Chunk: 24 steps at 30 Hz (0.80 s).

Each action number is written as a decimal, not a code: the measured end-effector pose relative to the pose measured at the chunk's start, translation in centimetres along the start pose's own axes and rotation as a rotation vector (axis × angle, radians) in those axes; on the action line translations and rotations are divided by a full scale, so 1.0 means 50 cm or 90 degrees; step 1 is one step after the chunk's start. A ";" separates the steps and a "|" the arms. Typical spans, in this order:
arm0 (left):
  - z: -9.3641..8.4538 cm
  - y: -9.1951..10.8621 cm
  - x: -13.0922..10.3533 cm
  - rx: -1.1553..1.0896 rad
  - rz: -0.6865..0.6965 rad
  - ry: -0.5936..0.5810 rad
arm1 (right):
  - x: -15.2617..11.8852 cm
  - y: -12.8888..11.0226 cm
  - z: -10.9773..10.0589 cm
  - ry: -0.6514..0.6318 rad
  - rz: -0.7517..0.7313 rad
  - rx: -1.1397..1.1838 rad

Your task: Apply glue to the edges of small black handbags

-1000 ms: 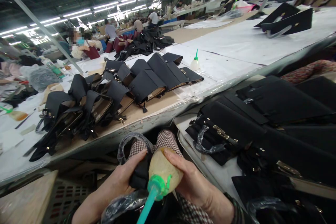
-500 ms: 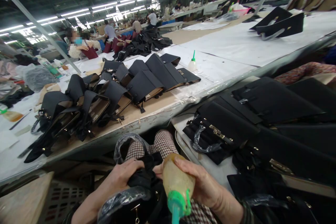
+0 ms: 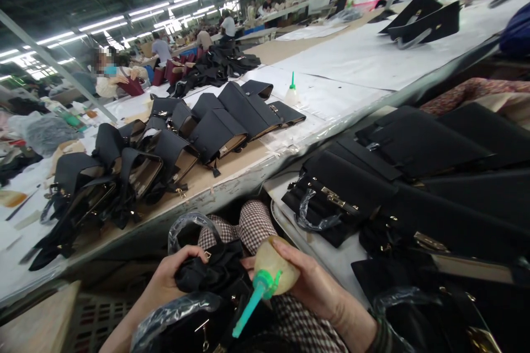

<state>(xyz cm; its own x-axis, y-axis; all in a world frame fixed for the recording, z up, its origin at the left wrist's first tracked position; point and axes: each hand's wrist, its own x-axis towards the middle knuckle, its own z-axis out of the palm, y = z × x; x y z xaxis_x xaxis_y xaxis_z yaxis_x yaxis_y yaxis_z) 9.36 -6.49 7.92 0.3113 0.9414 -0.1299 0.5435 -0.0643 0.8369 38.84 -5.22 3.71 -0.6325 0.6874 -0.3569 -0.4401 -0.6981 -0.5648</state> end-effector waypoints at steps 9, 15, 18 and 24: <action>0.020 0.017 -0.014 -0.006 0.038 -0.009 | -0.011 0.002 0.040 -0.008 -0.018 0.006; 0.048 0.014 -0.014 0.031 -0.019 0.032 | -0.003 -0.018 0.114 -0.023 0.010 -0.014; 0.057 0.015 -0.008 0.025 -0.029 0.090 | 0.009 -0.025 0.155 -0.012 0.011 0.046; 0.012 -0.012 -0.014 -0.062 0.006 0.069 | -0.013 -0.065 0.162 0.082 0.009 0.114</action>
<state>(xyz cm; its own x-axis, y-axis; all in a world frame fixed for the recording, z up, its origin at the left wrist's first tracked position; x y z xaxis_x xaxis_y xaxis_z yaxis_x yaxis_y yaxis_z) 9.30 -7.33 7.20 0.2265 0.9716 -0.0682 0.4612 -0.0454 0.8861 35.51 -5.03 11.82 -0.5582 0.6890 -0.4623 -0.5450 -0.7246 -0.4218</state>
